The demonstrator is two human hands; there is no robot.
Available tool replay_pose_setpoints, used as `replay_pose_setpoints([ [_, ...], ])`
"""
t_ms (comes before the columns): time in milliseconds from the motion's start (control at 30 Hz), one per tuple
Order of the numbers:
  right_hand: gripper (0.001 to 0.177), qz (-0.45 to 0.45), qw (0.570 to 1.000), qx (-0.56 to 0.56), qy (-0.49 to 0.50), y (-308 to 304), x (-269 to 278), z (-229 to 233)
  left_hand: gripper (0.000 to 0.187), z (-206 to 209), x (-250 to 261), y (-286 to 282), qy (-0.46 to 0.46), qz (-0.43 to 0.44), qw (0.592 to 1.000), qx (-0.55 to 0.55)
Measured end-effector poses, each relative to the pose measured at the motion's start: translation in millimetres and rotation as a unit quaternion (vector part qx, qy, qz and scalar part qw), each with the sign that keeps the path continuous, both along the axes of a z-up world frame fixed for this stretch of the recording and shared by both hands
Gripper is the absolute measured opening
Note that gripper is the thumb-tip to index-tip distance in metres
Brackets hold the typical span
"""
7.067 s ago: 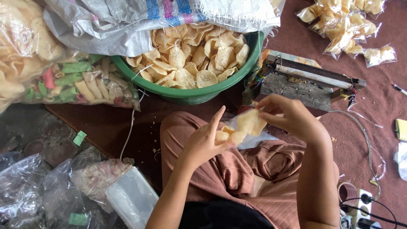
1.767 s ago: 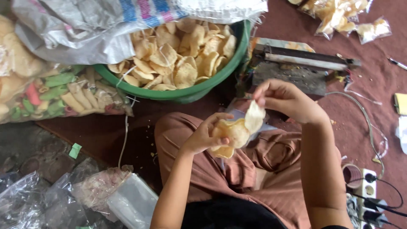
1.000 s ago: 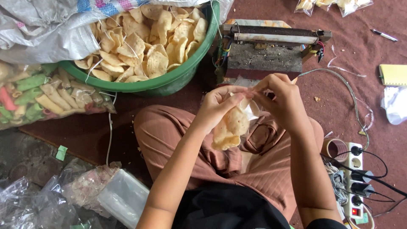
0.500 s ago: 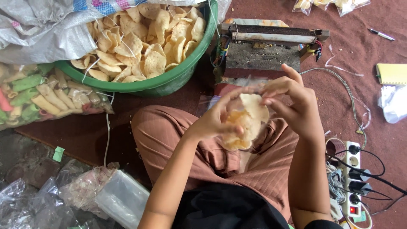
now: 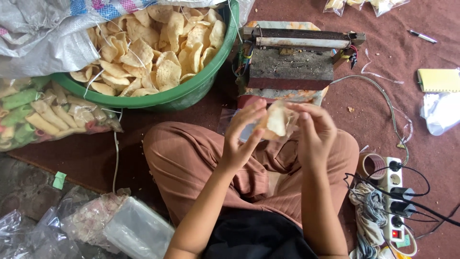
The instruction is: Manually filling small plastic bags with fried crackers from a large green basin while sitting on the floor.
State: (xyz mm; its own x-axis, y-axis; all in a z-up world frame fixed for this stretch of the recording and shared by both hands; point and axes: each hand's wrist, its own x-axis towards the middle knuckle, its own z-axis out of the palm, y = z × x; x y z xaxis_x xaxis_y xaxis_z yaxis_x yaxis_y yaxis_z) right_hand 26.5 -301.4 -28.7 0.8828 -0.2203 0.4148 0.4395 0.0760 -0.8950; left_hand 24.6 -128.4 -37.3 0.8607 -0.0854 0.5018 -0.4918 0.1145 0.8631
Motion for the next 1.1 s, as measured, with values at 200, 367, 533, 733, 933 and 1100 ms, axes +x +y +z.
replay_pose_setpoints([
  [200,0.009,-0.1,0.994,0.008,0.036,27.2,-16.3,18.1,0.007,16.3,-1.1,3.7,-0.08,0.128,0.988,0.044],
  [367,0.009,-0.123,0.991,0.017,0.04,24.1,-17.5,17.0,0.008,14.5,-0.8,1.2,-0.059,0.112,0.989,0.073],
  [533,0.009,-0.042,0.996,-0.057,0.051,10.9,-16.3,4.1,0.002,27.2,-0.7,5.5,-0.028,0.128,0.989,0.068],
  [733,0.007,-0.012,0.991,-0.09,0.098,0.9,-23.6,6.1,0.002,27.2,-3.7,16.5,0.001,0.144,0.985,0.095],
  [933,0.008,0.001,0.991,-0.081,0.106,-12.7,-23.0,-2.0,0.003,31.6,-3.1,22.7,0.038,0.141,0.986,0.074],
  [1100,0.008,0.005,0.993,-0.079,0.087,-4.0,-23.8,-1.4,0.004,16.9,-1.2,16.4,0.039,0.116,0.99,0.07],
])
